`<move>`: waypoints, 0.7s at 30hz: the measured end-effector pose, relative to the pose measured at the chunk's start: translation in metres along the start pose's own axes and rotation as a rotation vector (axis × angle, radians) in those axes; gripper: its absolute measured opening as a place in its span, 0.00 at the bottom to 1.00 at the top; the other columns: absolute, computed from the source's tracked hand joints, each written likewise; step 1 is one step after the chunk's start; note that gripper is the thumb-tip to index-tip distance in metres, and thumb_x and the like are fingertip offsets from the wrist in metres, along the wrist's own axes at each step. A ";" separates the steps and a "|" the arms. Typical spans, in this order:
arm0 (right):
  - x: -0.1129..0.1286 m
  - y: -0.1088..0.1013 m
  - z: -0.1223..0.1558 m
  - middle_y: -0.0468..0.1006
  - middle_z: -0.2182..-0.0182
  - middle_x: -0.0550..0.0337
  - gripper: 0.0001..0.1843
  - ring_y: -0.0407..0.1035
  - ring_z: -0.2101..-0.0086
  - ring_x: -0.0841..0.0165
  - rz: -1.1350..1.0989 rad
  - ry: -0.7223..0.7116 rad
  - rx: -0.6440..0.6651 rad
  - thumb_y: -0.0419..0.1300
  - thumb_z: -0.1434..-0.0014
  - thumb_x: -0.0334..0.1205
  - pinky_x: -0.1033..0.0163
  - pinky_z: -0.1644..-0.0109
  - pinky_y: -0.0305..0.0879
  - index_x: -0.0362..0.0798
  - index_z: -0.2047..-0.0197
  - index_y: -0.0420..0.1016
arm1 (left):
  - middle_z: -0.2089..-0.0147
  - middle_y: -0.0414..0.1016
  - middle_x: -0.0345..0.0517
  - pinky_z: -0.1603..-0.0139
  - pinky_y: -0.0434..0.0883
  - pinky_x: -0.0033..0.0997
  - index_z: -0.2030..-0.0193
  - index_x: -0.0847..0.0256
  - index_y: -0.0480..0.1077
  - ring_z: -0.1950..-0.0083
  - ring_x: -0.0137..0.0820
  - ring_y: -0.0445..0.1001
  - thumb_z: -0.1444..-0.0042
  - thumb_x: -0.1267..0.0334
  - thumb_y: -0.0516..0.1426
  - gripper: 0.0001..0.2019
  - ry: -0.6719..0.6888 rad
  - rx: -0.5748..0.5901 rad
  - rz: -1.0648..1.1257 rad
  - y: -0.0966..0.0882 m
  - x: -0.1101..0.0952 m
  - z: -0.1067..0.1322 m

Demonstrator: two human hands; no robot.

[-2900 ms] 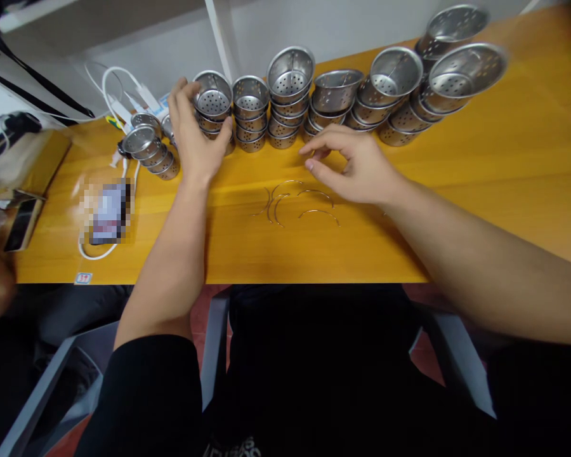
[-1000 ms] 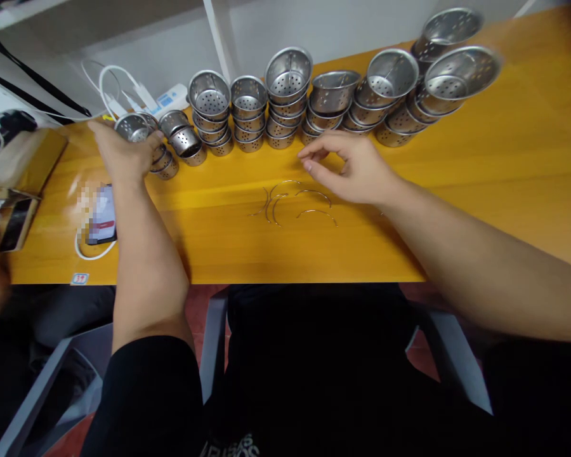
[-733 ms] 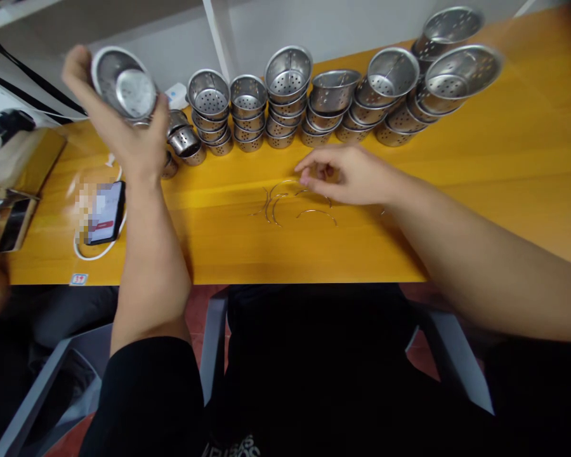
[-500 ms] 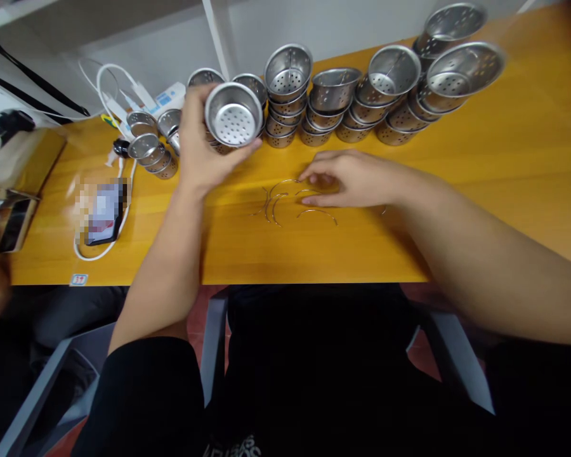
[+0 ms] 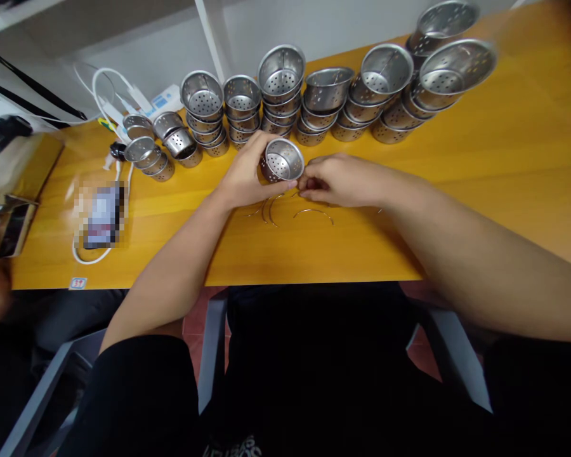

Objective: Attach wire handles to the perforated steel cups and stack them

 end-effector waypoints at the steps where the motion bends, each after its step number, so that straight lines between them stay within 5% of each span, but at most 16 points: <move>1: -0.001 -0.001 0.000 0.93 0.51 0.51 0.06 0.83 0.56 0.56 0.004 0.006 0.006 0.69 0.24 0.37 0.51 0.47 0.73 0.52 0.50 0.91 | 0.25 0.85 0.54 0.07 0.79 0.76 0.22 0.42 0.78 0.16 0.63 0.84 0.44 0.11 0.77 0.54 0.001 0.000 -0.004 0.001 0.001 0.000; 14: -0.010 -0.017 0.011 0.92 0.62 0.59 0.01 0.83 0.63 0.57 0.062 0.118 0.101 0.75 0.29 0.39 0.51 0.55 0.72 0.55 0.55 0.90 | 0.19 0.85 0.58 0.12 0.86 0.66 0.15 0.47 0.72 0.17 0.59 0.87 0.39 0.26 0.83 0.54 -0.059 -0.007 0.043 -0.001 0.020 0.005; 21: 0.008 -0.021 0.011 0.91 0.64 0.54 0.05 0.82 0.64 0.53 0.175 0.313 0.210 0.77 0.33 0.33 0.49 0.57 0.71 0.53 0.57 0.91 | 0.19 0.82 0.56 0.08 0.81 0.72 0.18 0.44 0.73 0.16 0.62 0.84 0.43 0.25 0.85 0.55 -0.047 -0.035 0.031 0.002 0.021 0.002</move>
Point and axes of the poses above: each hand's wrist, its own z-axis away from the middle knuckle, its own y-axis out of the palm, x = y × z, the point moved 4 cm from there along -z, towards the middle knuckle
